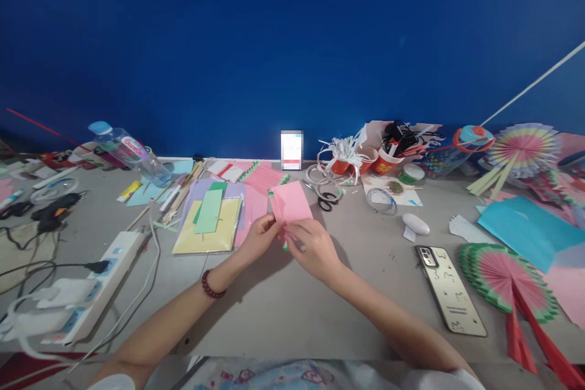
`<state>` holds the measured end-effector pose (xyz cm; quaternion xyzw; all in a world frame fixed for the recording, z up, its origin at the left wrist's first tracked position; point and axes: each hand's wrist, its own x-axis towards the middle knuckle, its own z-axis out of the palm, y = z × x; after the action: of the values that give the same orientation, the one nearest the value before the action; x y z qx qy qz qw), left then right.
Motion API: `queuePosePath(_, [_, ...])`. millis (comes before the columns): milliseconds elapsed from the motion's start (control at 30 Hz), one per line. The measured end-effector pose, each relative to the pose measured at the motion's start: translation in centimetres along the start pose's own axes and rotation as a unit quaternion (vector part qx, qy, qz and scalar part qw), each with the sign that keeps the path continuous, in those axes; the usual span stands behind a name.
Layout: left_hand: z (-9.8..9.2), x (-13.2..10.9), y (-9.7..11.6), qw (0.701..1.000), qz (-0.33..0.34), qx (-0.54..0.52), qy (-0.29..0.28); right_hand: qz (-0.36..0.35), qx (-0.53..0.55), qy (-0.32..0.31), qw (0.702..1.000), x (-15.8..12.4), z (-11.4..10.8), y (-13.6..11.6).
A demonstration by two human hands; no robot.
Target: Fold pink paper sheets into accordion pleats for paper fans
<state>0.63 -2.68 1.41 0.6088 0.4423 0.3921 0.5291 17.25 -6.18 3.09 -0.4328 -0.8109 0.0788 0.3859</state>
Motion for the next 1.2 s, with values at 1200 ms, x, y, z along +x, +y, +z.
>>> queuePosePath(1200, [-2.5, -1.0, -3.9, 0.689, 0.422, 0.586, -0.053, -0.168, -0.207, -0.071, 0.961, -4.8, -0.3, 7.7])
